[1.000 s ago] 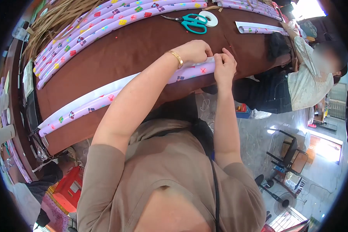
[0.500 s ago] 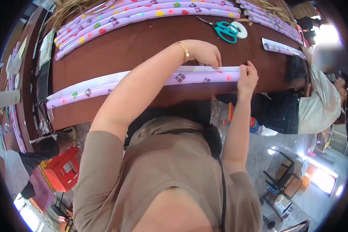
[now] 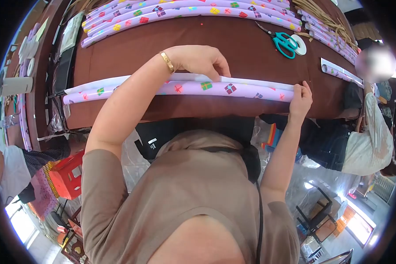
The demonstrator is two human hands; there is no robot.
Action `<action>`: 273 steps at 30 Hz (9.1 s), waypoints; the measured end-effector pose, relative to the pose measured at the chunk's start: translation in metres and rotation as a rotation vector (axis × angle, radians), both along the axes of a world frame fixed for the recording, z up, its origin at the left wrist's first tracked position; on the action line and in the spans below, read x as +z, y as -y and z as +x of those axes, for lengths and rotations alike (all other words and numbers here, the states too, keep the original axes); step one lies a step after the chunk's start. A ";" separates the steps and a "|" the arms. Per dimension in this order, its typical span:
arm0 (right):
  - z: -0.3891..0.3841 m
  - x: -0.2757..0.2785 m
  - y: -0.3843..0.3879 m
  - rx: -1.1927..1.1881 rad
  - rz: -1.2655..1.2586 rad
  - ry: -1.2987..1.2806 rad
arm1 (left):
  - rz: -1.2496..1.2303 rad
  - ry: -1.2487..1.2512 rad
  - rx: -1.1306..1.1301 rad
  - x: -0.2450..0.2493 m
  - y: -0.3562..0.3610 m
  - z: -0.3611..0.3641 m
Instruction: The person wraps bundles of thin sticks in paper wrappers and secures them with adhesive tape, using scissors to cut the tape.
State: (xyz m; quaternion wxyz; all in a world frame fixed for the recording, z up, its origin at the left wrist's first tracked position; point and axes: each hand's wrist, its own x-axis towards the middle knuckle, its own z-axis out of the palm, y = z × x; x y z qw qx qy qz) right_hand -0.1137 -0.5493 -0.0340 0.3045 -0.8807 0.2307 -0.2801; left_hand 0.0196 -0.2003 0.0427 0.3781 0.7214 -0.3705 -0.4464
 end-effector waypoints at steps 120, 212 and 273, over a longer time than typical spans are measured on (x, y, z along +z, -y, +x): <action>0.003 -0.023 0.060 0.076 0.164 -0.047 | 0.125 0.154 0.329 0.019 -0.201 -0.024; 0.008 -0.016 0.065 -0.013 0.113 -0.158 | 0.233 0.488 0.598 0.005 -0.289 -0.044; 0.010 -0.004 0.168 -0.089 0.168 -0.230 | 0.140 1.307 0.877 -0.037 -0.202 -0.161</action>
